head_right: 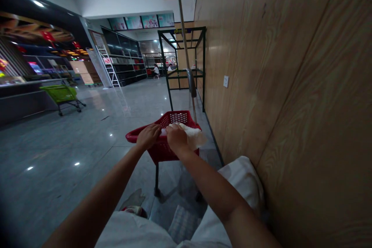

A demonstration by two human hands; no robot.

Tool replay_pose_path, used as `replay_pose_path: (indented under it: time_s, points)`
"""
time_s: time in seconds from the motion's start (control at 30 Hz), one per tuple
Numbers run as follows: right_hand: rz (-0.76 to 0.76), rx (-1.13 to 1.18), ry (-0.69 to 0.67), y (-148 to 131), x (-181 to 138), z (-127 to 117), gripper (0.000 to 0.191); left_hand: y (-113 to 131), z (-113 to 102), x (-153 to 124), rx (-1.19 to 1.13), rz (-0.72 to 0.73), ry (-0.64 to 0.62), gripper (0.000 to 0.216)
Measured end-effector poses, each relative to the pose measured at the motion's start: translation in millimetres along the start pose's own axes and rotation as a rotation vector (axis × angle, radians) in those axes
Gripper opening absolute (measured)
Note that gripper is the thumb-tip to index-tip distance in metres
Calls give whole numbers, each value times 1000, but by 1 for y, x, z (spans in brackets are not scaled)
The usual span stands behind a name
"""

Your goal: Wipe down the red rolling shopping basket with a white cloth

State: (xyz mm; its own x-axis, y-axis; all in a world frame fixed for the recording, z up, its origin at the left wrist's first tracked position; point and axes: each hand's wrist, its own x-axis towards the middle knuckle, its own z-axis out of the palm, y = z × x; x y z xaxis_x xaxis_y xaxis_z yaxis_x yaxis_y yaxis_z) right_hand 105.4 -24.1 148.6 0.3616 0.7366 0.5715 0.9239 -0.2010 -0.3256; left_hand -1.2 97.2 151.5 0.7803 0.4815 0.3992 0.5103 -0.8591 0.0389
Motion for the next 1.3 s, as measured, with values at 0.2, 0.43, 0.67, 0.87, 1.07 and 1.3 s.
replay_pose_path:
  time_s: [0.2,0.43,0.67,0.87,1.07,1.3]
  points:
    - [-23,-12,32,41,-11,-7,36,24,0,-2,7,-186,29,40]
    - [165,-107,-3,73,-1,-23,28,66,14,12,25,-268,96,39]
    - [1,-5,104,48,11,-1,23,88,20,19,51,-227,107,40]
    - [23,62,0,91,14,-23,23,90,19,15,47,-235,108,39]
    - [138,-69,-55,90,19,-29,24,97,17,14,35,-299,119,40]
    - [24,-67,-41,50,9,-17,30,88,18,14,52,-291,137,41]
